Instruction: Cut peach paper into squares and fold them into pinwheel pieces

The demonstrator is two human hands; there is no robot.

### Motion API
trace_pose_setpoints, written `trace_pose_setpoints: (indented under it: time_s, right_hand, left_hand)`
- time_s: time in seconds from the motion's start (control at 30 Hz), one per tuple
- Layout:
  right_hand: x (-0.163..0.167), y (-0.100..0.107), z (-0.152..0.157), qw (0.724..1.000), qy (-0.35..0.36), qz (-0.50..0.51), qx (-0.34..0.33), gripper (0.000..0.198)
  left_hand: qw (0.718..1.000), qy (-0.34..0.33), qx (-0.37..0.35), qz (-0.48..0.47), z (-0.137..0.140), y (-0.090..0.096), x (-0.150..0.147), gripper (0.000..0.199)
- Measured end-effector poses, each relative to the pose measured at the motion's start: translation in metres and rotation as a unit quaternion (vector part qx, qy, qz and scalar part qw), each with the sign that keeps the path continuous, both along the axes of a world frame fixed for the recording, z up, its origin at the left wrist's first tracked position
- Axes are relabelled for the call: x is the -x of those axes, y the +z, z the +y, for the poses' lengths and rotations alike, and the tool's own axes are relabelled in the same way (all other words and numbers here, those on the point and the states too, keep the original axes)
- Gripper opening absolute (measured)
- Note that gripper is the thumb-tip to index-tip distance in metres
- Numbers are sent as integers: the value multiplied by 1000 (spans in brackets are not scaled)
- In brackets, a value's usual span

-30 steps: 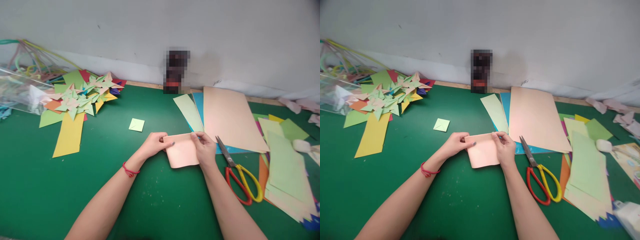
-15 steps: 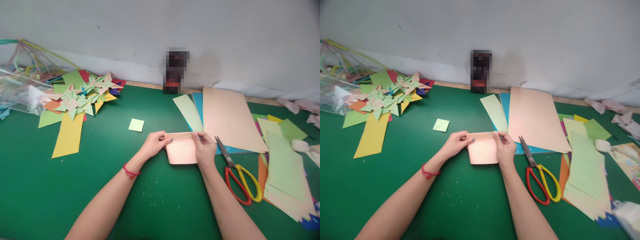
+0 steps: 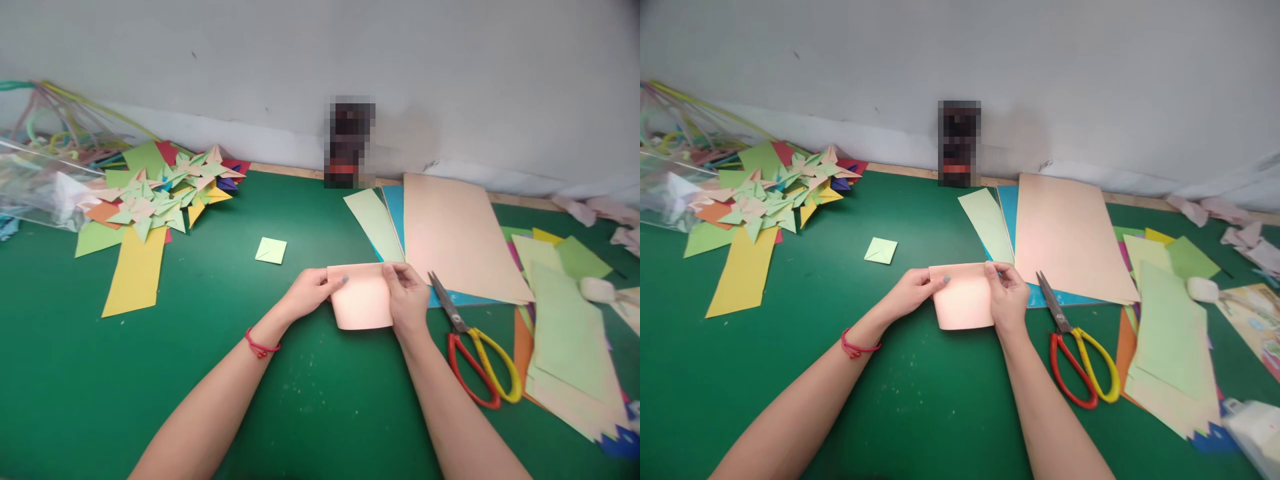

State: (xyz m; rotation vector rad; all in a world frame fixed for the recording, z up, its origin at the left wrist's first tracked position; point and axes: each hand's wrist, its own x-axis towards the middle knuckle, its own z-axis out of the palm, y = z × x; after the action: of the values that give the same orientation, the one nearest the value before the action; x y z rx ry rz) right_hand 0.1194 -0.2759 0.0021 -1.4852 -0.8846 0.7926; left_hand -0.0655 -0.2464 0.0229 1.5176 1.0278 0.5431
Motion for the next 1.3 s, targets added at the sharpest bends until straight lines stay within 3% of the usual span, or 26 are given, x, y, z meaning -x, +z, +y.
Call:
trace_pose_setpoints:
  time_s: [0.1,0.3,0.57,1.0,1.3]
  right_hand:
    - [0,-1,0,1000,-3,5,1,24]
    - [0,1,0,1000,-2,10,2,23]
    - [4,1,-2,1000,17,9,-4,22]
    - [3,2,-2,997,13,72,-14,19]
    - [1,0,1,995,-22,96,-30,20]
  left_hand:
    - [1000,-18,1,-6,0,1,1,37]
    - [1000,13,-1,4,-1,-1,-1,39]
    - [990,-7,90,-109,-4,7,-2,37]
    - [999,21,30,-14,-3,5,-4,32]
    - [996,49,57,-44,-3,-1,-5,36]
